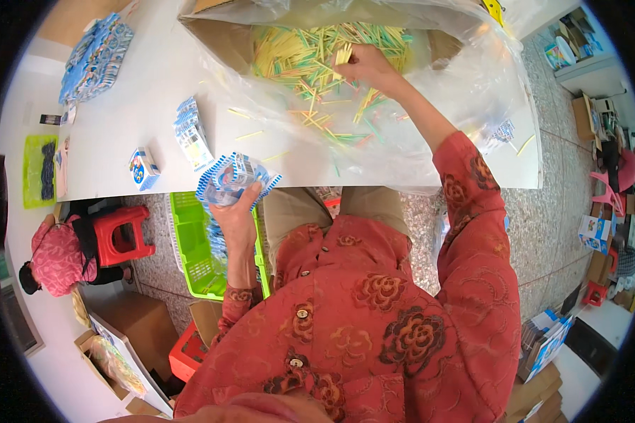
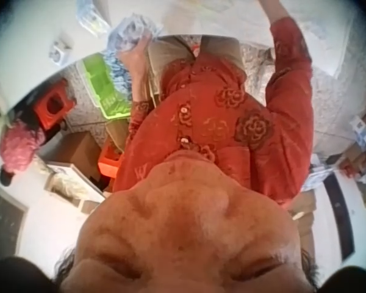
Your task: Filling small blue packets with thin yellow/green sticks from a large cardboard box.
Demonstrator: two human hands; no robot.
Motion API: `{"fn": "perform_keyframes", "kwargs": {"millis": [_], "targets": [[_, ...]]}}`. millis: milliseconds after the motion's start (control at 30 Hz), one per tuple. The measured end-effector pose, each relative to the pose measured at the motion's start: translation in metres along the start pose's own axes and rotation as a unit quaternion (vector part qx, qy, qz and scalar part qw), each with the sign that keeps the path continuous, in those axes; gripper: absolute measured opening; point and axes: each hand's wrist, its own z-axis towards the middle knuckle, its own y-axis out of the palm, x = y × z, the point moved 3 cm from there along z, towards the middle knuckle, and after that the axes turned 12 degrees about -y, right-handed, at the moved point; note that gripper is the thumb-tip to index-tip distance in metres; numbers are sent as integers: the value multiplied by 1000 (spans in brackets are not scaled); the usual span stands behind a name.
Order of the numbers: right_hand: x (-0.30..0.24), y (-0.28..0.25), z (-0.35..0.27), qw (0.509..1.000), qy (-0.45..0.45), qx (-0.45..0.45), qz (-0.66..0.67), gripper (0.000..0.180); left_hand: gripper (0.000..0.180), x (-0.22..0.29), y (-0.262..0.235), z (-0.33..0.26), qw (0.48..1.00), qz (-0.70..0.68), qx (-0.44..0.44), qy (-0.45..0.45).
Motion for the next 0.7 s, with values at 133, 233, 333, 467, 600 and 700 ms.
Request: {"fn": "perform_keyframes", "kwargs": {"millis": [133,233,333,467,600,700], "targets": [[0,18,-37,997,-37,-20,-67,12,38,2,9,-1,1000,22,-17,-1],[14,40,-56,964,-123,-1,-234,12,36,3,17,-3,999,29,-34,-3],[18,38,-59,971,-119,-10,-209,11,35,4,25,-5,998,45,-42,-5],[2,28,-60,995,-66,-8,-75,8,34,4,33,-2,997,43,-70,0],[-80,20,-65,997,-43,11,60,7,35,-1,37,-1,995,45,-84,-1],[-133,26,-72,982,-80,-17,168,9,34,-5,42,1,992,78,-94,-22]]}}
